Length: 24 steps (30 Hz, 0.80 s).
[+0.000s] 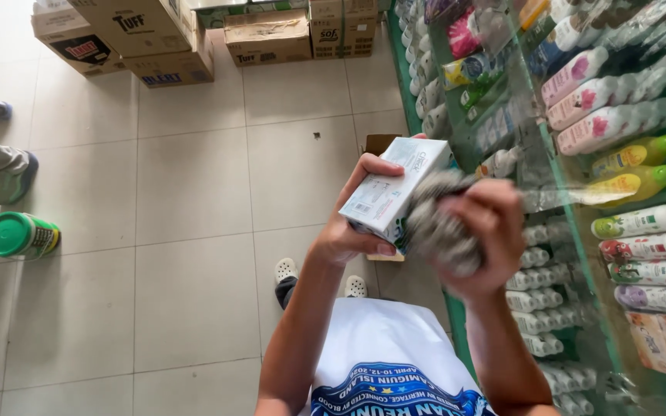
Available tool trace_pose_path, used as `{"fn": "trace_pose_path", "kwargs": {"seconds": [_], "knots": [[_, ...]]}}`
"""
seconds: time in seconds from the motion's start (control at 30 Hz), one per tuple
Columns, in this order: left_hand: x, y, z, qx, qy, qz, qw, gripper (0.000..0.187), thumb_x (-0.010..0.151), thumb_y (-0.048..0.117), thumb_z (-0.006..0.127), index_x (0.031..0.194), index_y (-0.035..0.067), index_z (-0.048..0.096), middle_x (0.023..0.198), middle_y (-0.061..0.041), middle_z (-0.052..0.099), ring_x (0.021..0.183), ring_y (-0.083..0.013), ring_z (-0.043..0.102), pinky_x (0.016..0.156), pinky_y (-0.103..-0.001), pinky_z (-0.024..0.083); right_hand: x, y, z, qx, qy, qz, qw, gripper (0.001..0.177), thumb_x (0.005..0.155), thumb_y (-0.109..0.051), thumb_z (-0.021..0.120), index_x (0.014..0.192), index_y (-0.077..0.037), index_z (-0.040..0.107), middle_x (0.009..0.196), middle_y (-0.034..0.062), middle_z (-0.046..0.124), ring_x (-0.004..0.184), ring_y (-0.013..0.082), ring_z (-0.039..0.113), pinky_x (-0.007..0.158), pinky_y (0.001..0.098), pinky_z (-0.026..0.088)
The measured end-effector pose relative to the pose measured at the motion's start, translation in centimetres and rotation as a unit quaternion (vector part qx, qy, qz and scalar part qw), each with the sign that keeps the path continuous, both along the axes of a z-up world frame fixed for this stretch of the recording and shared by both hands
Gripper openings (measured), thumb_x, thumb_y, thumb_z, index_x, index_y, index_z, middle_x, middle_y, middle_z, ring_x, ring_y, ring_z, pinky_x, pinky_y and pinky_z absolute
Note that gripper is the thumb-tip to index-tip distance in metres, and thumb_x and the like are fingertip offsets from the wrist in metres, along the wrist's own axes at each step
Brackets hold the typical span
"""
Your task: The person sits on the floor and wipes a small white box with a cloth. They then place the box into a cardboard carton and arrange similar boxes on a nearby shelf.
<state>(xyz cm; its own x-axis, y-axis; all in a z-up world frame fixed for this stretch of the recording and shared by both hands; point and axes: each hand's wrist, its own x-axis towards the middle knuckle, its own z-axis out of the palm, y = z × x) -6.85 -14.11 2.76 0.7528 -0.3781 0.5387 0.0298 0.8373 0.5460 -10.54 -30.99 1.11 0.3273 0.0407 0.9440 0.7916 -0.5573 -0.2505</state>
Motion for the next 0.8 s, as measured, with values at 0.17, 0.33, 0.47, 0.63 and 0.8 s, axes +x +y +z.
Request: {"fn": "trace_pose_path", "kwargs": {"seconds": [0.17, 0.33, 0.47, 0.63, 0.8], "knots": [[0.0, 0.7, 0.2, -0.001, -0.011, 0.003, 1.000, 0.080, 0.061, 0.018, 0.097, 0.125, 0.002, 0.052, 0.140, -0.016, 0.051, 0.128, -0.0195, 0.054, 0.111, -0.034, 0.038, 0.9, -0.7, -0.4, 0.015, -0.004, 0.000, 1.000, 0.047, 0.092, -0.039, 0.075, 0.097, 0.008, 0.075, 0.097, 0.0238, 0.062, 0.081, 0.0369, 0.061, 0.078, 0.0513, 0.052], [0.2, 0.6, -0.3, -0.011, -0.011, -0.011, 1.000, 0.081, 0.057, 0.009, 0.097, 0.123, 0.002, 0.051, 0.140, -0.022, 0.051, 0.129, -0.0267, 0.054, 0.113, -0.039, 0.037, 0.5, -0.2, 0.3, 0.021, 0.015, -0.071, 0.997, 0.048, 0.097, -0.036, 0.077, 0.108, 0.011, 0.073, 0.107, 0.0244, 0.060, 0.093, 0.0390, 0.062, 0.084, 0.0542, 0.051], [0.7, -0.3, 0.2, -0.001, -0.008, -0.028, 1.000, 0.080, 0.061, 0.012, 0.096, 0.124, -0.001, 0.048, 0.138, -0.019, 0.052, 0.129, -0.0230, 0.054, 0.113, -0.036, 0.036, -0.4, -0.7, -0.6, 0.003, 0.016, -0.012, 1.000, 0.057, 0.088, -0.051, 0.072, 0.097, 0.005, 0.078, 0.097, 0.0222, 0.063, 0.082, 0.0378, 0.062, 0.079, 0.0520, 0.053], [1.5, -1.8, -1.5, -0.059, 0.003, -0.071, 0.996, 0.077, 0.060, 0.010, 0.098, 0.122, 0.003, 0.052, 0.156, -0.027, 0.038, 0.138, -0.0309, 0.049, 0.110, -0.040, 0.041, 0.4, -1.7, 2.0, 0.003, 0.027, -0.081, 0.996, 0.032, 0.087, -0.015, 0.083, 0.108, 0.009, 0.077, 0.103, 0.0225, 0.063, 0.088, 0.0372, 0.064, 0.079, 0.0528, 0.054], [1.7, -0.9, -1.4, -0.021, 0.006, -0.059, 0.998, 0.085, 0.059, 0.005, 0.095, 0.124, -0.005, 0.042, 0.146, -0.031, 0.044, 0.132, -0.0336, 0.054, 0.110, -0.042, 0.043, -1.3, 0.1, 0.7, 0.007, 0.029, -0.012, 0.999, 0.033, 0.089, -0.030, 0.076, 0.097, 0.001, 0.082, 0.096, 0.0185, 0.067, 0.080, 0.0338, 0.064, 0.078, 0.0464, 0.056]]}}
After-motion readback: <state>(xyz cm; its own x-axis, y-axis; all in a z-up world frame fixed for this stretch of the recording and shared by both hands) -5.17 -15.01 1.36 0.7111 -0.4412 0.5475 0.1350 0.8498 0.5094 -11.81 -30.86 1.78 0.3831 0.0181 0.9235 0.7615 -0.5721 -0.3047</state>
